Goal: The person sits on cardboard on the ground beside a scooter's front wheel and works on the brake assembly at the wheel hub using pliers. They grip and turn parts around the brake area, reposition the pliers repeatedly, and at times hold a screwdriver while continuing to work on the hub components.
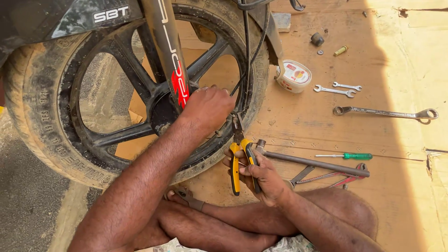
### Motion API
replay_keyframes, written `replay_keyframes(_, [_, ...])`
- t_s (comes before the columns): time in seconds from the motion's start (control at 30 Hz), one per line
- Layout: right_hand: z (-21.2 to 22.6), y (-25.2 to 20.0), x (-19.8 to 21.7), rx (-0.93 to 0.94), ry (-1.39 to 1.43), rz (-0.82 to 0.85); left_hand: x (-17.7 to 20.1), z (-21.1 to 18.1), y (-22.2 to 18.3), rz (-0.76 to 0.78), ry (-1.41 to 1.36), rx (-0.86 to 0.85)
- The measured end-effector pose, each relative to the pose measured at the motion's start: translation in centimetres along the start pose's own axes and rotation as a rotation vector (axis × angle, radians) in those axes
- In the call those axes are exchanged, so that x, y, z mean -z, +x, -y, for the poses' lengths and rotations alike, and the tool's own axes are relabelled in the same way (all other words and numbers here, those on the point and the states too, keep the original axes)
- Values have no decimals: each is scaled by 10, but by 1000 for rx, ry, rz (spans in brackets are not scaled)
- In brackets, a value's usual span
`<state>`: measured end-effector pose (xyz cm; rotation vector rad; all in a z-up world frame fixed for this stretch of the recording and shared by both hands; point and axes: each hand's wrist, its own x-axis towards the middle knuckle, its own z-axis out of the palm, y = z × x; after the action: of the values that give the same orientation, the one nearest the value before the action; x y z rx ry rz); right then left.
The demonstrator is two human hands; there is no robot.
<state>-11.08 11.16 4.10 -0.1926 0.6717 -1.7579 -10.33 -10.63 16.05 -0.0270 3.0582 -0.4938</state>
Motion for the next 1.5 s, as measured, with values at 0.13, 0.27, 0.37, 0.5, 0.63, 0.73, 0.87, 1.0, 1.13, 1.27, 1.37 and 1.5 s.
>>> replay_keyframes(0.13, [-14, 3, 32, -9, 29, 25, 8, -7, -3, -69, 0, 24])
replay_keyframes(0.27, [-14, 4, 33, 2, 29, 86, 16, -13, -7, 50, -35, 36])
replay_keyframes(0.37, [7, -1, 7, -13, 7, 69, 16, -17, -11, 79, -77, 48])
replay_keyframes(0.5, [11, 0, 2, -23, -36, 24, 4, -18, -18, -14, -37, 25])
replay_keyframes(0.63, [4, 5, 15, -9, -41, 24, 2, -19, -19, -71, -39, 16])
replay_keyframes(0.73, [4, 4, 15, -6, -53, 19, 1, -20, -19, -83, -52, 20])
replay_keyframes(0.87, [3, 3, 14, 3, -105, 29, 0, -20, -20, -78, -33, 25])
replay_keyframes(1.0, [2, 3, 16, -10, -133, 10, 0, -21, -20, -79, -42, 30])
replay_keyframes(1.13, [4, 4, 15, -24, -155, -11, 0, -21, -19, -89, -25, 23])
replay_keyframes(1.27, [3, 4, 13, -14, -158, -2, 2, -22, -19, -46, -6, 33])
replay_keyframes(1.37, [-1, 6, 17, 18, -134, 26, 3, -22, -19, -35, -8, 37])
replay_keyframes(1.5, [-4, 7, 21, 26, -118, 36, 1, -21, -19, -48, -6, 35])
